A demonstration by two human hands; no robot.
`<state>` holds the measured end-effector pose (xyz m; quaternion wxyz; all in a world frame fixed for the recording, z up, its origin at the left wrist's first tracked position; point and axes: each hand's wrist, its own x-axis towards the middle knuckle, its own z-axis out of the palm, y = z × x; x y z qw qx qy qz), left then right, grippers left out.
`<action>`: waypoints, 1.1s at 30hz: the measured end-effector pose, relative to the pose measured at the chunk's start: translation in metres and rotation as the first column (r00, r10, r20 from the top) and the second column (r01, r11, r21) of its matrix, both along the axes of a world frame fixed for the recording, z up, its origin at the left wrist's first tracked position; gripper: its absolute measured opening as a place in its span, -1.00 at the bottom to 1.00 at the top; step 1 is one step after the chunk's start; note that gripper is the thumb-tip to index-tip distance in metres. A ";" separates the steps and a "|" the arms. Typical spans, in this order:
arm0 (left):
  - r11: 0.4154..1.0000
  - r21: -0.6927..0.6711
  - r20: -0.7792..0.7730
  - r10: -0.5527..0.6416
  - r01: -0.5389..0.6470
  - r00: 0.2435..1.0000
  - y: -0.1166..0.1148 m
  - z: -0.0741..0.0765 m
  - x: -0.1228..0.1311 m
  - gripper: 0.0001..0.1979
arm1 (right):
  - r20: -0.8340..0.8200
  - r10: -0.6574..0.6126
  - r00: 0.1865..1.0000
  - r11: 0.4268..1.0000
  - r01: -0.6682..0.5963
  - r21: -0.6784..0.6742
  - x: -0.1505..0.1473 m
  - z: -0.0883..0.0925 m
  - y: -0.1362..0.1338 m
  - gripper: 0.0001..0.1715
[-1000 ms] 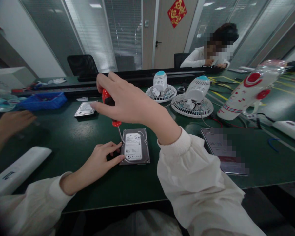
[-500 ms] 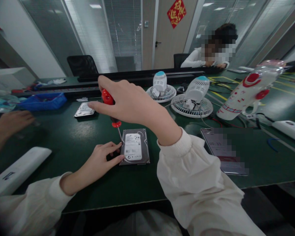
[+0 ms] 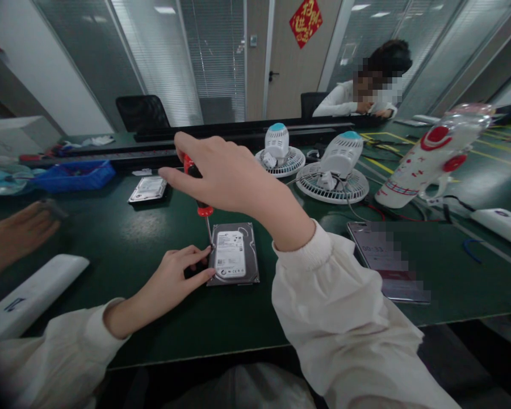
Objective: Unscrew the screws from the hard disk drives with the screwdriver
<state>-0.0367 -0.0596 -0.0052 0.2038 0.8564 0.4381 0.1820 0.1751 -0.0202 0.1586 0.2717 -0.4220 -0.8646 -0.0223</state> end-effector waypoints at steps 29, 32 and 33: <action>1.000 0.011 0.008 -0.003 0.003 1.000 0.000 0.000 -0.001 -0.59 | 0.005 -0.027 1.000 1.000 0.028 -0.013 0.004 0.002 -0.001 -0.62; 1.000 -0.001 0.011 -0.010 0.010 1.000 0.000 0.000 -0.001 -0.59 | -0.022 -0.016 1.000 1.000 0.015 -0.018 0.004 0.001 0.000 -0.62; 1.000 -0.003 0.008 -0.011 0.011 1.000 0.000 0.000 -0.001 -0.59 | -0.034 -0.009 0.999 1.000 0.008 -0.026 0.004 0.000 0.000 -0.57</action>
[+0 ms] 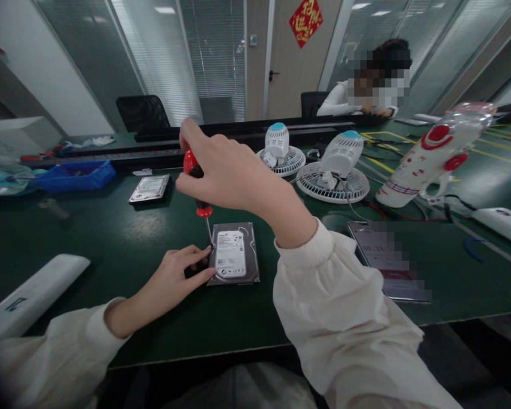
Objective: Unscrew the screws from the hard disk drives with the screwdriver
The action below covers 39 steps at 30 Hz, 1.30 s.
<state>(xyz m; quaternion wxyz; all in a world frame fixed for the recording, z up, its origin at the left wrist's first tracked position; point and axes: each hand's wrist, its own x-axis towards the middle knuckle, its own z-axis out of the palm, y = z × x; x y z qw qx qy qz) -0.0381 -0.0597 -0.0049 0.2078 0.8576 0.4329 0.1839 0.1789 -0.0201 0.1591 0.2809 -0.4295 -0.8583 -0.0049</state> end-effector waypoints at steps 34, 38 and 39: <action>1.000 0.010 -0.003 0.009 -0.009 1.000 0.000 0.000 0.001 -0.59 | -0.032 0.170 0.985 0.985 -0.171 -0.019 0.000 0.002 0.002 -0.77; 1.000 -0.007 -0.013 0.014 -0.015 1.000 -0.001 0.003 0.001 -0.58 | -0.029 0.163 0.986 0.987 -0.163 -0.010 0.001 0.001 0.003 -0.78; 1.000 -0.008 -0.015 0.014 -0.014 1.000 -0.001 0.003 0.001 -0.59 | -0.033 0.172 0.985 0.985 -0.172 -0.013 0.002 0.002 0.003 -0.76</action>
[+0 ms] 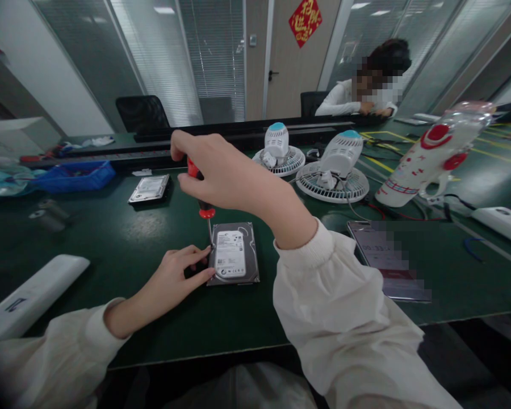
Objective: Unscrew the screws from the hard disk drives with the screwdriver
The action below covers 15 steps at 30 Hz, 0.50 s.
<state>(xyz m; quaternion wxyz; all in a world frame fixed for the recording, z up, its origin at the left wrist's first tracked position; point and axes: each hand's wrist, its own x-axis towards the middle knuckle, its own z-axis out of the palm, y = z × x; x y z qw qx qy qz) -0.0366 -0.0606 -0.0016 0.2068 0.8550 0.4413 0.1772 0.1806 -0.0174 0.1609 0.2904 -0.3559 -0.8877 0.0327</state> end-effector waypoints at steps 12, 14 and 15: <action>1.000 0.001 0.006 -0.013 0.013 1.000 0.001 -0.003 -0.003 -0.56 | -0.004 0.031 1.000 0.999 -0.031 -0.019 -0.002 0.002 -0.005 -0.73; 1.000 0.006 0.004 -0.012 0.011 1.000 0.001 -0.003 -0.002 -0.57 | -0.006 0.030 1.000 1.000 -0.030 -0.007 -0.002 0.003 -0.006 -0.68; 1.000 0.009 0.002 -0.012 0.012 1.000 0.001 -0.003 -0.002 -0.57 | -0.006 0.035 0.999 0.999 -0.035 0.003 -0.002 0.003 -0.006 -0.67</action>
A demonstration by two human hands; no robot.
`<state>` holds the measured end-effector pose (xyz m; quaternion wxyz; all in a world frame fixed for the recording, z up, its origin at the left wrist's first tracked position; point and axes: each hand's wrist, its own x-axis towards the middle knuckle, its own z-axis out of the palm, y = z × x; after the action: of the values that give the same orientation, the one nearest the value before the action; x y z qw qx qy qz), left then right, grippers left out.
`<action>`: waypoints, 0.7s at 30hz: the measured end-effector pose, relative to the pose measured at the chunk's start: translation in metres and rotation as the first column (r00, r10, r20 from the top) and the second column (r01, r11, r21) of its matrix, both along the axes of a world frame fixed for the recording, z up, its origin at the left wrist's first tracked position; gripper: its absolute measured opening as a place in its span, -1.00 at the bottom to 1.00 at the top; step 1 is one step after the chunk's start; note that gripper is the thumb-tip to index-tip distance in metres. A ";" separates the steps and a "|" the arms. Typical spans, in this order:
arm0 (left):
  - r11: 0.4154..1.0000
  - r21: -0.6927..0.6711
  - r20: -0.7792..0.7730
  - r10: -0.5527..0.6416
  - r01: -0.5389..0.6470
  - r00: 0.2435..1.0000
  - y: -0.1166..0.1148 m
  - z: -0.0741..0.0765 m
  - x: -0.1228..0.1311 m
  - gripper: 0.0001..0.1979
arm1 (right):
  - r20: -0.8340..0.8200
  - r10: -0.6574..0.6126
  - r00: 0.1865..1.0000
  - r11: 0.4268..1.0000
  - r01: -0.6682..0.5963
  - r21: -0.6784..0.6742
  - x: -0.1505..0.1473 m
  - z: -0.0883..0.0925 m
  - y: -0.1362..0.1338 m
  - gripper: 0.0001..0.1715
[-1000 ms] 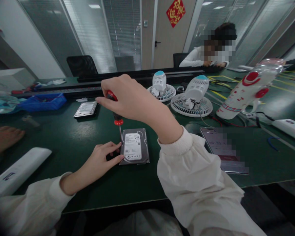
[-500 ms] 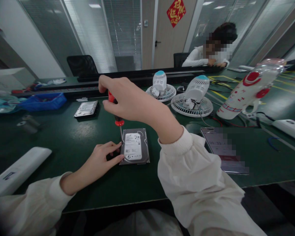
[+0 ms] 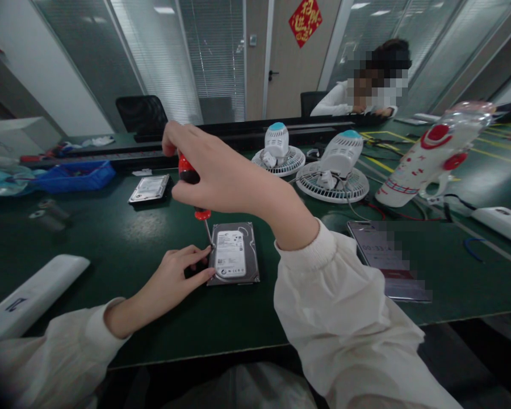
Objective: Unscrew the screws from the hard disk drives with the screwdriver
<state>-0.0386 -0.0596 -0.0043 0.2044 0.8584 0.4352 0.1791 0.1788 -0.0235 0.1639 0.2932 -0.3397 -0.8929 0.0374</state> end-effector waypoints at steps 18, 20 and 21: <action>1.000 -0.009 0.002 0.003 -0.003 1.000 0.001 -0.002 0.000 -0.56 | -0.012 -0.001 1.000 0.999 0.002 0.037 -0.002 0.001 0.001 -0.80; 1.000 -0.006 -0.002 0.004 -0.004 1.000 0.001 -0.002 0.000 -0.56 | -0.018 -0.015 1.000 0.998 0.015 0.054 -0.001 0.000 0.003 -0.76; 1.000 -0.003 -0.003 0.003 -0.003 1.000 0.001 -0.002 0.000 -0.57 | -0.017 -0.023 1.000 0.998 0.024 0.057 -0.001 -0.001 0.003 -0.75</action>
<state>-0.0385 -0.0586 -0.0060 0.2046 0.8576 0.4372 0.1774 0.1780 -0.0200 0.1634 0.3103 -0.3412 -0.8872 0.0113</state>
